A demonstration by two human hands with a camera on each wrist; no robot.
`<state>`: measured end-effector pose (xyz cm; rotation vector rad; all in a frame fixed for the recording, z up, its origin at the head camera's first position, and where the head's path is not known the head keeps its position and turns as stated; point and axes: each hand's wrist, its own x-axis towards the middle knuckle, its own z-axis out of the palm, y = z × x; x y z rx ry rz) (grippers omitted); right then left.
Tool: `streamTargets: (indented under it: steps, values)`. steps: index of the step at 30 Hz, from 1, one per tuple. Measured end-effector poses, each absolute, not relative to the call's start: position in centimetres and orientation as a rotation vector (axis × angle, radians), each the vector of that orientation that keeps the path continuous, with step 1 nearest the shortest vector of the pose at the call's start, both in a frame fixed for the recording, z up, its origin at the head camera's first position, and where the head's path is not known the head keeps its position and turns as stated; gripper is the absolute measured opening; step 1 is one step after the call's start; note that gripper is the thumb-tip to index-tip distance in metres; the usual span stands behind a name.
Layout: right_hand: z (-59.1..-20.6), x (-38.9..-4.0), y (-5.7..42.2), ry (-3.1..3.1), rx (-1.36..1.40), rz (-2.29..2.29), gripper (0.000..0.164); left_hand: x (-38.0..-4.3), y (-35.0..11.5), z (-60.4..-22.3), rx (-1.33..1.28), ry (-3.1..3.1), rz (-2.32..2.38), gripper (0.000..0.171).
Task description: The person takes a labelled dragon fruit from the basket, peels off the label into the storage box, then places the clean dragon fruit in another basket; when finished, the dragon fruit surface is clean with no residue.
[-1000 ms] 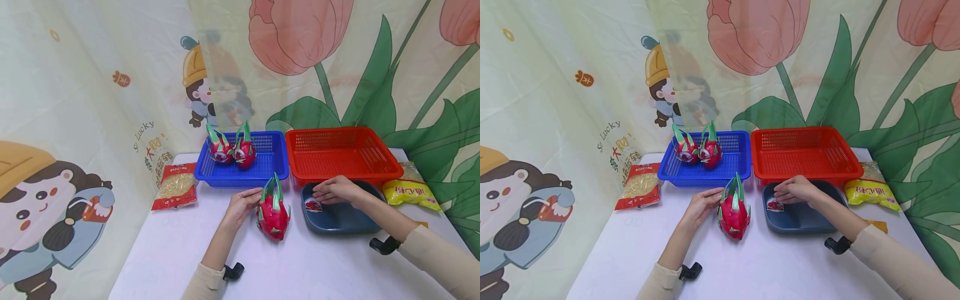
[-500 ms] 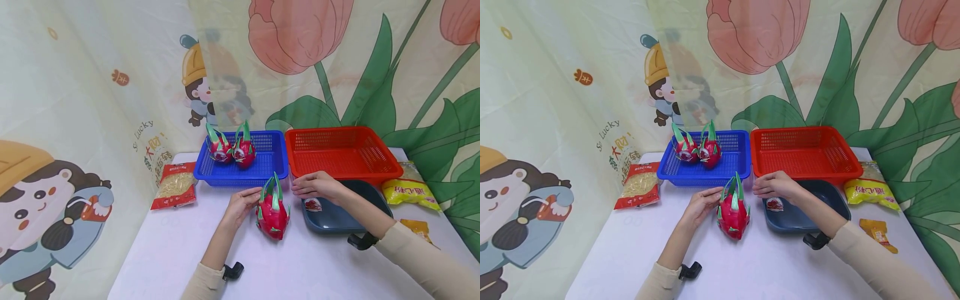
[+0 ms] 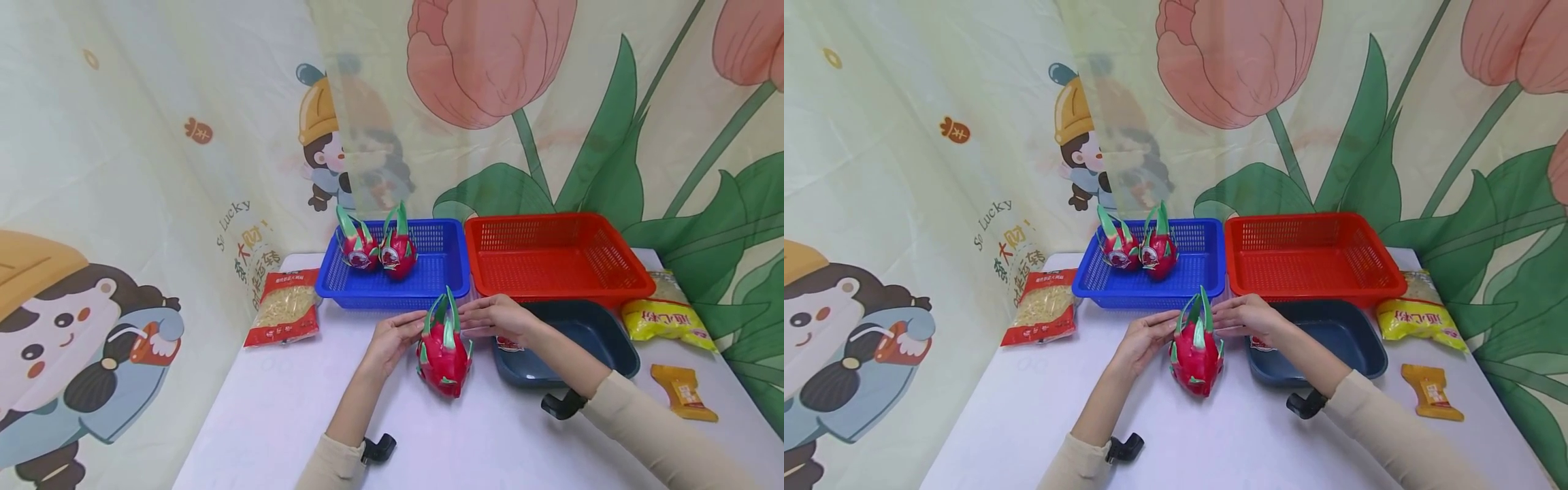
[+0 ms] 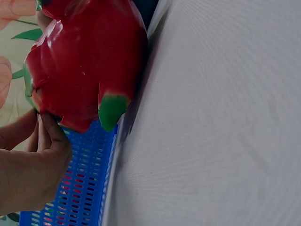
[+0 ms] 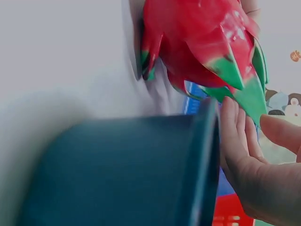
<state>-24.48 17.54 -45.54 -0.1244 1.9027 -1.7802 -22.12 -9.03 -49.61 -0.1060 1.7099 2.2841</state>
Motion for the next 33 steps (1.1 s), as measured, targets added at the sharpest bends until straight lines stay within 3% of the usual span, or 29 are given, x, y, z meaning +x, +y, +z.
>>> streamTargets:
  steps: [20, 33]
  values:
    - [-46.8, -24.3, 15.4, 1.822, -0.061, -1.834, 0.035, -22.3, -9.6, -49.9, -0.008, 1.689, 2.319, 0.038]
    - [-44.7, -22.8, 14.9, 1.83, -0.08, -1.868, 0.033, -22.6, -9.8, -49.3, 0.011, 1.645, 2.37, 0.039]
